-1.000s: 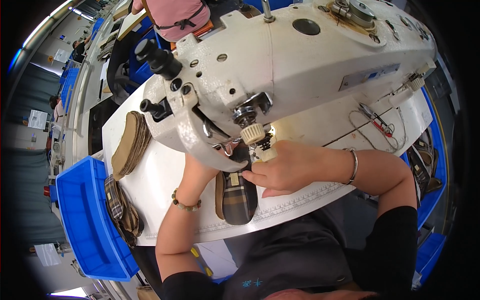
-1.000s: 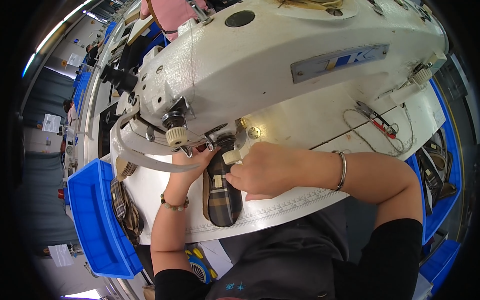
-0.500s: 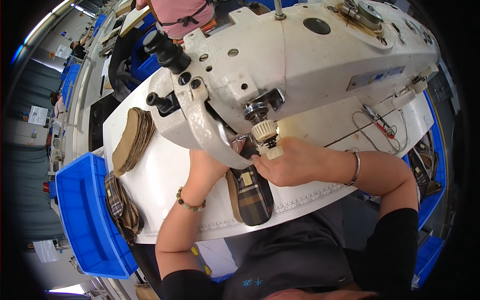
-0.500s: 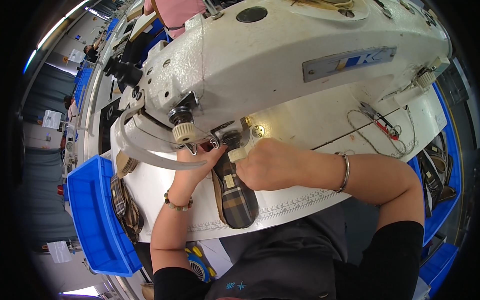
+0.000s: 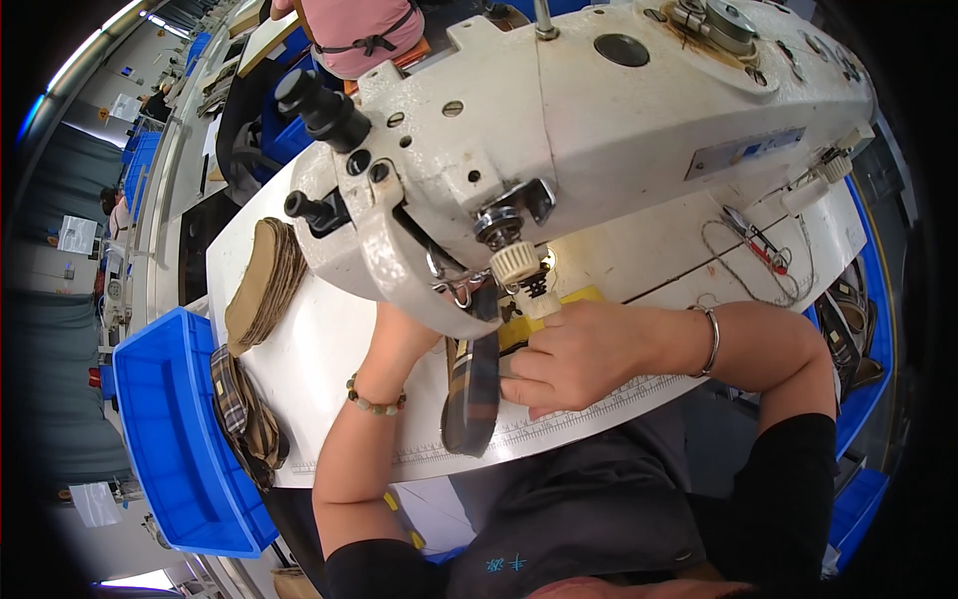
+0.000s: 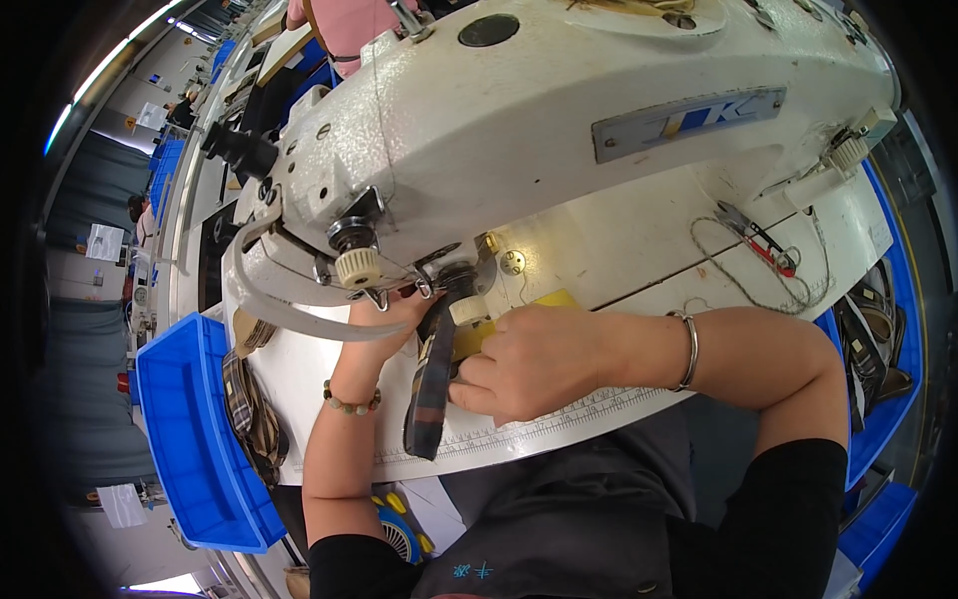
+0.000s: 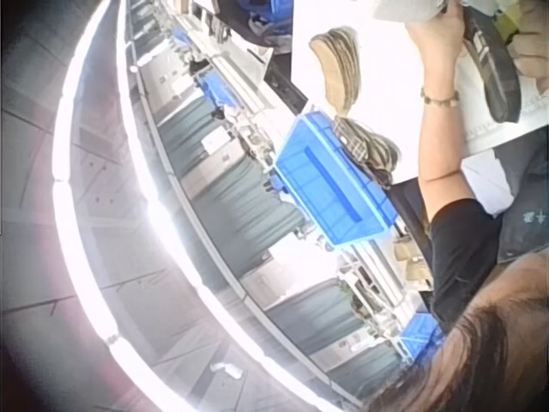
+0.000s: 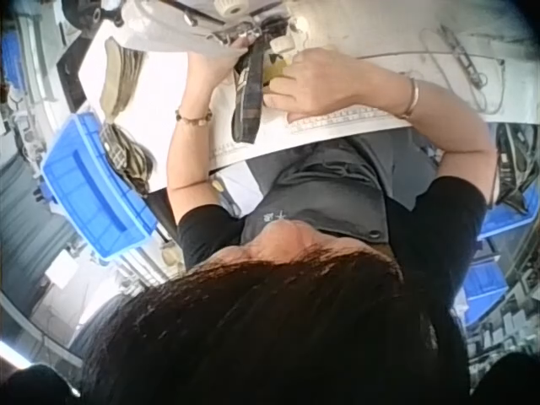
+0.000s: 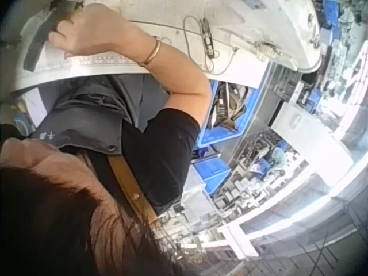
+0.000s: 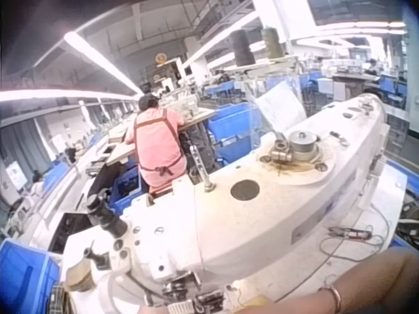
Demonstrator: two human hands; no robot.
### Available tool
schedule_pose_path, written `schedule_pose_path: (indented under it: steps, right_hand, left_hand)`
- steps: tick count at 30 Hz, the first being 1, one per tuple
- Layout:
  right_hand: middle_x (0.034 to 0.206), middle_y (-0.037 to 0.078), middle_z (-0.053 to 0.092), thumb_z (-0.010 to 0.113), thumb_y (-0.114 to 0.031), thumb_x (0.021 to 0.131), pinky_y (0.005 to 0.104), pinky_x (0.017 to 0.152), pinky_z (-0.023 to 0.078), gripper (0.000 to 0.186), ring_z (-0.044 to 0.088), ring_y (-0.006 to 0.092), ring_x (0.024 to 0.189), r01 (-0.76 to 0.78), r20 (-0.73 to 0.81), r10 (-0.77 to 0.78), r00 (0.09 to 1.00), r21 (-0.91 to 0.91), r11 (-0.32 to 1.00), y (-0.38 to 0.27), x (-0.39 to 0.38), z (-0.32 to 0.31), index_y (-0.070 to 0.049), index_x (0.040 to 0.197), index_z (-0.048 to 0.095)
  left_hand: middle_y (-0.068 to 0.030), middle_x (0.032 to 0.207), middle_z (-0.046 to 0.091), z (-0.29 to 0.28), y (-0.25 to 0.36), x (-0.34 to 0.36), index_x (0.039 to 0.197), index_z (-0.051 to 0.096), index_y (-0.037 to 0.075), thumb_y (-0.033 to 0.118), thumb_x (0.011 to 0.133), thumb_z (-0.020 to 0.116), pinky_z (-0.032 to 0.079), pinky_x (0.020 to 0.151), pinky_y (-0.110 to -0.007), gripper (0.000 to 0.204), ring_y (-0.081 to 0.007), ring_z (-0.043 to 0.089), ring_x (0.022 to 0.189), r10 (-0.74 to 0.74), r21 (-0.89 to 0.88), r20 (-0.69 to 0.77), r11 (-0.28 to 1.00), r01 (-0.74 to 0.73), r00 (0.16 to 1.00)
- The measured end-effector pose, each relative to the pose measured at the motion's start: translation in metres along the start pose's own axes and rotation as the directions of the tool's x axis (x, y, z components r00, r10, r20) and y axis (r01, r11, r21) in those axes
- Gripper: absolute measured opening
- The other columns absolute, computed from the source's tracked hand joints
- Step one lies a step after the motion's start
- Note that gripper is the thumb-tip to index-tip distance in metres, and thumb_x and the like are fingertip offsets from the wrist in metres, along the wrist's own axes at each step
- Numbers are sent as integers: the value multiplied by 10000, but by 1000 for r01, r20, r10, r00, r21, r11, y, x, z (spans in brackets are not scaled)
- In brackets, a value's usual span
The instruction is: Using an industrial sewing machine to stitch together patterned leather components of shoes.
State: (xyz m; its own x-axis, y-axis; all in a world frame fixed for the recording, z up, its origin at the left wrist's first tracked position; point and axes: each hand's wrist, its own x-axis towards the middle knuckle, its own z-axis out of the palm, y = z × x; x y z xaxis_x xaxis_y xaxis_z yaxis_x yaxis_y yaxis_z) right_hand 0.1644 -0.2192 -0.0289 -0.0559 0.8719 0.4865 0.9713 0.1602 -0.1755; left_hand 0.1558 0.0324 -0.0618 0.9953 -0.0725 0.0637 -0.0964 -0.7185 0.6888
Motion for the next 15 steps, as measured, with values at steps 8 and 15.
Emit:
schedule_pose_path:
  steps: [8, 15]
  right_hand:
    - [817, 77, 609, 636, -187, 709, 246, 459, 439, 138, 559, 125, 572, -149, -276, 34, 961, -408, 901, -7, 4, 18, -65, 774, 624]
    - [859, 229, 680, 623, -197, 641, 254, 448, 417, 188, 580, 153, 541, -42, 13, 47, 999, -264, 964, -10, -3, 26, -16, 665, 667]
  left_hand:
    - [-69, 952, 735, -2, 11, -1, 1068, 685, -1, 81, 862, 697, 511, 746, -290, 222, -138, 649, 817, -37, -112, 53, 993, 43, 998]
    - [-85, 961, 730, -5, 33, -2, 1081, 683, 12, 118, 809, 747, 509, 761, -304, 299, -169, 661, 840, -101, 9, 30, 995, 101, 994]
